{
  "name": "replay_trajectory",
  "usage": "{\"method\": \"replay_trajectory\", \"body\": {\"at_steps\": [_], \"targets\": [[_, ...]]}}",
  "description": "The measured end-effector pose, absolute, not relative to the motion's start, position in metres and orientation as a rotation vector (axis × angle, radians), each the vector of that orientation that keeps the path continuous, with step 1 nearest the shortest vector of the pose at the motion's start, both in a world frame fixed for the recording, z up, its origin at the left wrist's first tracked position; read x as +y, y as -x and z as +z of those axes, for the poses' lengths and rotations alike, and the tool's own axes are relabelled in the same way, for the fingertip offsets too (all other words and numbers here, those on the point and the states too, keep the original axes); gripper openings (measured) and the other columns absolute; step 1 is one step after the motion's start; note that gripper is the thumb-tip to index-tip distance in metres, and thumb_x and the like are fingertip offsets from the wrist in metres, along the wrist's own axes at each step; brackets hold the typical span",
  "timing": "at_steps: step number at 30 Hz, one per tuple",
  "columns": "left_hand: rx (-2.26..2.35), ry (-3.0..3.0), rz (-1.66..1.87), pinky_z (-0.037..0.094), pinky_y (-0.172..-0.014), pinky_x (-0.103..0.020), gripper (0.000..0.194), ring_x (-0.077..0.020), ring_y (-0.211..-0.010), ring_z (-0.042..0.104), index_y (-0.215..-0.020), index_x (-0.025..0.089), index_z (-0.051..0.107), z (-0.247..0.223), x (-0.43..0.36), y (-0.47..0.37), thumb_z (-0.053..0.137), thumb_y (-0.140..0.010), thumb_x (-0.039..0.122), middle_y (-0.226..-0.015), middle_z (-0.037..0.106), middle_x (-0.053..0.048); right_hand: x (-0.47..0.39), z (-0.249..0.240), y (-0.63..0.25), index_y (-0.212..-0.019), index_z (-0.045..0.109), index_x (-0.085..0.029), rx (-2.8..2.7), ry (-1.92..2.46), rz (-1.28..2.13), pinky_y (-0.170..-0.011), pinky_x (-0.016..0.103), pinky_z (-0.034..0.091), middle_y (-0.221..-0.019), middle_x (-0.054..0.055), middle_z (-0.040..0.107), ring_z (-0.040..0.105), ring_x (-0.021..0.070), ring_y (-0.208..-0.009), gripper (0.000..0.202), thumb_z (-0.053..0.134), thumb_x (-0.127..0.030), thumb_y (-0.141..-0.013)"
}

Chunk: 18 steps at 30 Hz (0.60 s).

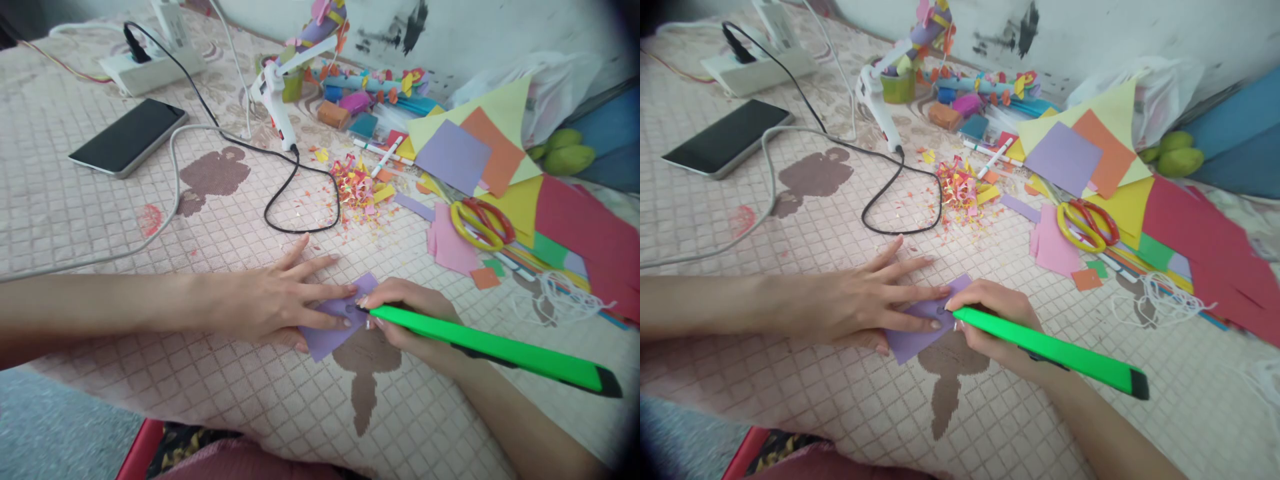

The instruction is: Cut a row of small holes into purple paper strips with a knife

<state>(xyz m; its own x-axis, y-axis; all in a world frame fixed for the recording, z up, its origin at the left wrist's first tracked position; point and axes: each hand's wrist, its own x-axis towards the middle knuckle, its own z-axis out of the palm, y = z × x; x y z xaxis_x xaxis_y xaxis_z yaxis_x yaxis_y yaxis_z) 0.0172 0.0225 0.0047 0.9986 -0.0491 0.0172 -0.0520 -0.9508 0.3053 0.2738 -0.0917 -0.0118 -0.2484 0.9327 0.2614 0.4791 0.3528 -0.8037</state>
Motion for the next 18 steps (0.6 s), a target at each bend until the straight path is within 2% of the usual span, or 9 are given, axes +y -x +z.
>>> {"method": "replay_trajectory", "body": {"at_steps": [5, 10, 13, 18], "targets": [[-0.06, -2.846, 0.001, 0.006, -0.113, -0.082, 0.059, -0.0478, -0.151, 0.016, -0.151, 0.035, 0.042, 0.003, 0.02, -0.017, 0.061, -0.095, 0.032, -0.166, 0.022, -0.001, -0.092, -0.013, -0.275, -0.098, 0.069, -0.028, -1.864, 1.236, 0.791, -0.066, 0.026, 0.055, -0.081, -0.003, 0.071, 0.067, 0.0119, -0.07, 0.025, 0.066, -0.006, -0.086], [-0.049, -2.863, 0.024, 0.009, -0.113, -0.083, 0.058, -0.047, -0.151, 0.017, -0.15, 0.037, 0.043, 0.004, 0.018, -0.017, 0.062, -0.095, 0.031, -0.167, 0.021, 0.0, -0.092, -0.013, -0.275, -0.096, 0.069, -0.028, -1.843, 1.258, 0.785, -0.066, 0.024, 0.053, -0.083, -0.004, 0.07, 0.067, 0.0108, -0.071, 0.021, 0.069, -0.009, -0.086], [-0.032, -2.879, 0.037, 0.011, -0.113, -0.081, 0.056, -0.0453, -0.152, 0.018, -0.15, 0.036, 0.043, 0.005, 0.016, -0.017, 0.06, -0.097, 0.031, -0.166, 0.023, 0.0, -0.092, -0.012, -0.275, -0.096, 0.069, -0.028, -1.866, 1.268, 0.772, -0.066, 0.023, 0.053, -0.082, -0.004, 0.07, 0.067, 0.0099, -0.071, 0.022, 0.068, -0.008, -0.086], [0.013, -2.954, 0.077, 0.016, -0.111, -0.083, 0.056, -0.0488, -0.149, 0.022, -0.149, 0.034, 0.045, 0.004, 0.009, -0.017, 0.063, -0.096, 0.034, -0.165, 0.027, -0.002, -0.092, -0.011, -0.274, -0.096, 0.068, -0.027, -1.877, 1.262, 0.776, -0.066, 0.023, 0.053, -0.081, -0.005, 0.07, 0.066, 0.0094, -0.07, 0.025, 0.065, -0.005, -0.086]]}}
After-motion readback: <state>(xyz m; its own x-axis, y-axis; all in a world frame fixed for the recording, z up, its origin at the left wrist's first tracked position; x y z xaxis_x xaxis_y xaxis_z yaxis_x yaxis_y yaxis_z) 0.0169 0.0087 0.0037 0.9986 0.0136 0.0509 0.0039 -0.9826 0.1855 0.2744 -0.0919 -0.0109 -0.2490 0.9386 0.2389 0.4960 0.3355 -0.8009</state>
